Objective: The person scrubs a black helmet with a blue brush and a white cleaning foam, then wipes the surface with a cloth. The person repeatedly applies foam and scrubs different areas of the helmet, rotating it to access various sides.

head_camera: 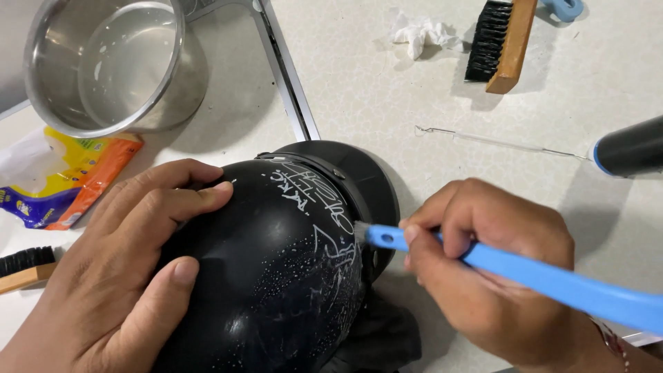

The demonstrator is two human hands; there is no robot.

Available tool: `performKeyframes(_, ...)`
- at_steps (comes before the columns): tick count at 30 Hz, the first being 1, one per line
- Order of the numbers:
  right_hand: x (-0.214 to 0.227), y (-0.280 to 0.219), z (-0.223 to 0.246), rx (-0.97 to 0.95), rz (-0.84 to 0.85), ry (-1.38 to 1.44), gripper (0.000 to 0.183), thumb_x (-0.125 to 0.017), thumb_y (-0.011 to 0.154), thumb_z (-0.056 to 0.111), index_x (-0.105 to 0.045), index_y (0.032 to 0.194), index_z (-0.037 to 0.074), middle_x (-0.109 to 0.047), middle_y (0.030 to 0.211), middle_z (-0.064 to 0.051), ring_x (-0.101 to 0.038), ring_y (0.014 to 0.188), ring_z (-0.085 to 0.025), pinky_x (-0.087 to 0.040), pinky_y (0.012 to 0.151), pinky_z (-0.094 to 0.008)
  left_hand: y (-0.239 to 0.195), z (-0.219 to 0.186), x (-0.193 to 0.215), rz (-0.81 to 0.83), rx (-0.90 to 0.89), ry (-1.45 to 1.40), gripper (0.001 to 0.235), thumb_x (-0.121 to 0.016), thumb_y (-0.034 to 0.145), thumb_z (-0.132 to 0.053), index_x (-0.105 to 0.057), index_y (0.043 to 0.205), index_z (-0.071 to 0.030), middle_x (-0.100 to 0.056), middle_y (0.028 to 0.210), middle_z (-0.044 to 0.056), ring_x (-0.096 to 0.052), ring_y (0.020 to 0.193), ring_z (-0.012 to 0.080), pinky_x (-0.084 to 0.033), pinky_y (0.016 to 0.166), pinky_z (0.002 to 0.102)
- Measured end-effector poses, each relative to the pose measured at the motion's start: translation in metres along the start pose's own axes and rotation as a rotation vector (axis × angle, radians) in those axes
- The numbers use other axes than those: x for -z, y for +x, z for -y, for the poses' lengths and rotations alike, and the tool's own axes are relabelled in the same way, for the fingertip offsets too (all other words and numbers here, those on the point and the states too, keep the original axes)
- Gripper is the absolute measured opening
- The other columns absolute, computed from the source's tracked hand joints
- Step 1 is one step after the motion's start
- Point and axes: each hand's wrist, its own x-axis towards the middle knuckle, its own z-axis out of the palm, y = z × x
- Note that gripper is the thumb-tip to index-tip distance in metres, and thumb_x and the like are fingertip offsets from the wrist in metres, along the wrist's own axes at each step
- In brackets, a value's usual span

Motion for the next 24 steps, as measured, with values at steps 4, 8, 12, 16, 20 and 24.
performKeyframes(4,0.004,0.001,0.000,-0.082,0.119,0.066,0.039,-0.069,0.080,-0.002,-0.035,0.064,0.012,-0.067,0.064,-0.003,-0.053,0.056,-0.010,-0.042,0.054,-0.023,0.000,0.000,-0.001,0.007,0.016,-0.007,0.055,-0.032,0.099,-0.038,-0.058,0.139,-0.011,-0.054,0.147,0.009,-0.052,0.137,0.0260,-0.036,0.107,0.045)
performKeyframes(8,0.003,0.002,0.000,-0.044,0.061,0.069,0.037,-0.065,0.079,-0.005,-0.035,0.064,0.011,-0.067,0.062,-0.005,-0.059,0.052,-0.011,-0.046,0.052,-0.022,-0.002,-0.001,-0.002,-0.004,0.032,0.002,0.054,-0.033,0.099,-0.038,-0.059,0.138,-0.012,-0.056,0.146,0.008,-0.052,0.137,0.0244,-0.037,0.106,0.044)
performKeyframes(12,0.002,0.005,-0.008,-0.109,0.044,0.248,0.035,-0.066,0.081,-0.007,-0.040,0.066,0.010,-0.068,0.065,-0.012,-0.063,0.047,-0.013,-0.050,0.040,-0.019,-0.002,0.001,-0.003,-0.003,0.031,-0.001,0.054,-0.033,0.098,-0.038,-0.059,0.138,-0.012,-0.055,0.146,0.008,-0.051,0.137,0.0245,-0.036,0.108,0.044)
performKeyframes(16,0.002,0.001,-0.006,-0.031,0.020,0.151,0.036,-0.065,0.082,-0.007,-0.037,0.064,0.009,-0.067,0.066,-0.013,-0.067,0.050,-0.013,-0.054,0.040,-0.019,-0.001,0.000,-0.001,0.003,0.021,0.005,0.053,-0.033,0.098,-0.036,-0.059,0.137,-0.011,-0.056,0.145,0.009,-0.052,0.137,0.0253,-0.037,0.106,0.045)
performKeyframes(20,0.007,-0.005,-0.009,-0.038,0.089,0.178,0.038,-0.067,0.081,-0.004,-0.037,0.065,0.011,-0.067,0.064,-0.010,-0.064,0.052,-0.013,-0.049,0.049,-0.022,0.000,-0.001,-0.001,0.001,0.036,-0.016,0.054,-0.034,0.098,-0.038,-0.059,0.138,-0.011,-0.055,0.146,0.008,-0.052,0.136,0.0242,-0.037,0.106,0.043)
performKeyframes(24,0.001,-0.020,0.002,-0.019,0.044,0.074,0.042,-0.069,0.074,-0.005,-0.034,0.061,0.013,-0.070,0.063,-0.004,-0.059,0.051,-0.008,-0.045,0.049,-0.021,-0.001,-0.002,-0.002,0.000,0.043,-0.025,0.054,-0.035,0.097,-0.037,-0.059,0.138,-0.011,-0.055,0.147,0.008,-0.053,0.136,0.0240,-0.040,0.104,0.042)
